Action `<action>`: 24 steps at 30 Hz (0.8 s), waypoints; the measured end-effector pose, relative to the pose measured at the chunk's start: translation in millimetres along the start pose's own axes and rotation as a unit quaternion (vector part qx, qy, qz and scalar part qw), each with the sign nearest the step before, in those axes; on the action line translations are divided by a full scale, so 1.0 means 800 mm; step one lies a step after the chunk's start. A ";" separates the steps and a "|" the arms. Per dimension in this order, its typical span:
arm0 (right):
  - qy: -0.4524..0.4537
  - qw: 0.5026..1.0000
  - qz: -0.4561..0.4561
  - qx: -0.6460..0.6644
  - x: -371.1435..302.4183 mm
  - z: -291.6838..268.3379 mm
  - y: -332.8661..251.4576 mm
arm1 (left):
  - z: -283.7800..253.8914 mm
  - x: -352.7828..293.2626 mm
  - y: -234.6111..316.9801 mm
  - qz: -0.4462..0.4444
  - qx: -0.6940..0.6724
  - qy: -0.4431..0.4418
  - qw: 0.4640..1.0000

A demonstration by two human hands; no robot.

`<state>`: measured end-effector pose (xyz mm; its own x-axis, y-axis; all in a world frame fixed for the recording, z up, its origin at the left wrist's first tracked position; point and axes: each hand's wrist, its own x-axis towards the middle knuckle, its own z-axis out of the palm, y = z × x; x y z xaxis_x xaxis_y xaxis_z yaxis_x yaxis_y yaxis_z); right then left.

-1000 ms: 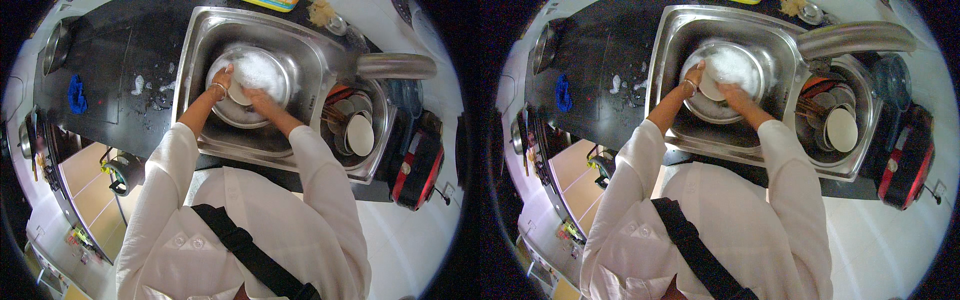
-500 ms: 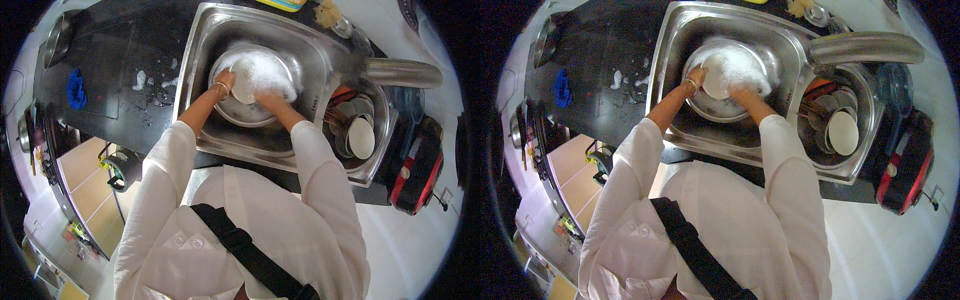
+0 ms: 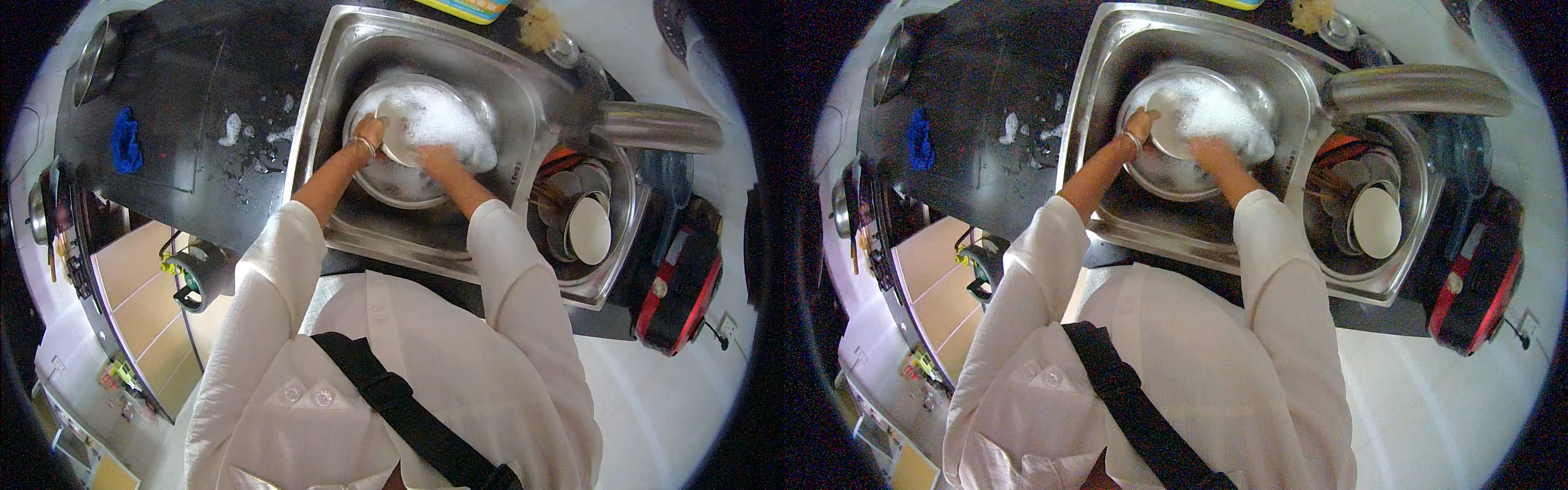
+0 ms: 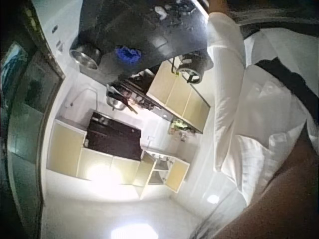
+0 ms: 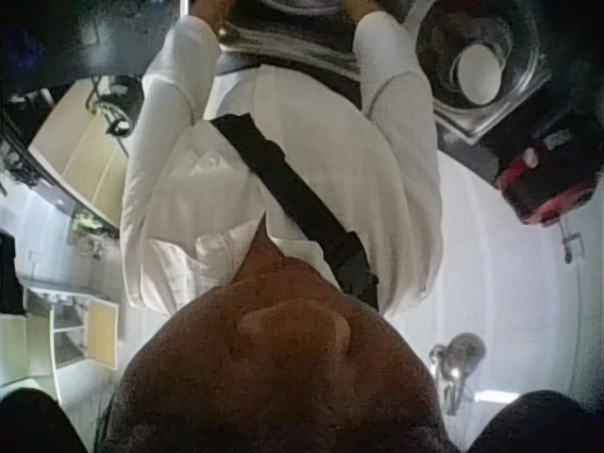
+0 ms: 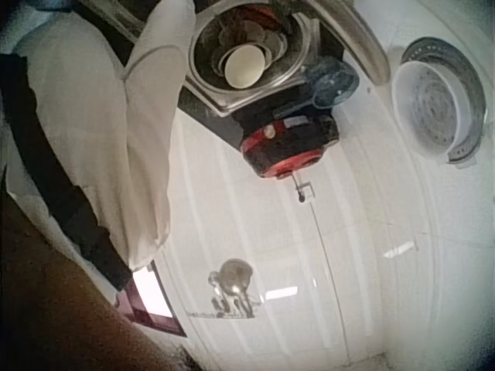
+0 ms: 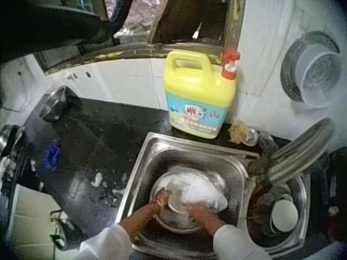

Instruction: The person washes various dishes, including bowls, plates, and a metal tray, in a kitchen sink using a sponge and soap. They scrub each item individually and place the cleaned items into the adjacent sink basin.

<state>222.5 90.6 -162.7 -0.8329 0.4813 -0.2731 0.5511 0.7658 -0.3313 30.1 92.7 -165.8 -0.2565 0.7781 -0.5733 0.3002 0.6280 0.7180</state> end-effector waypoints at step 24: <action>-0.081 0.968 0.058 0.231 -0.015 -0.026 -0.028 | -0.004 -0.019 -0.030 0.120 0.139 -0.008 0.983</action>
<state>218.7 76.5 -133.1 -0.7657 0.4517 -0.4578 0.6353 0.4200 -0.6481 23.8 65.7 -173.5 -0.1348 0.9026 -0.4088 0.5909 0.4044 0.6981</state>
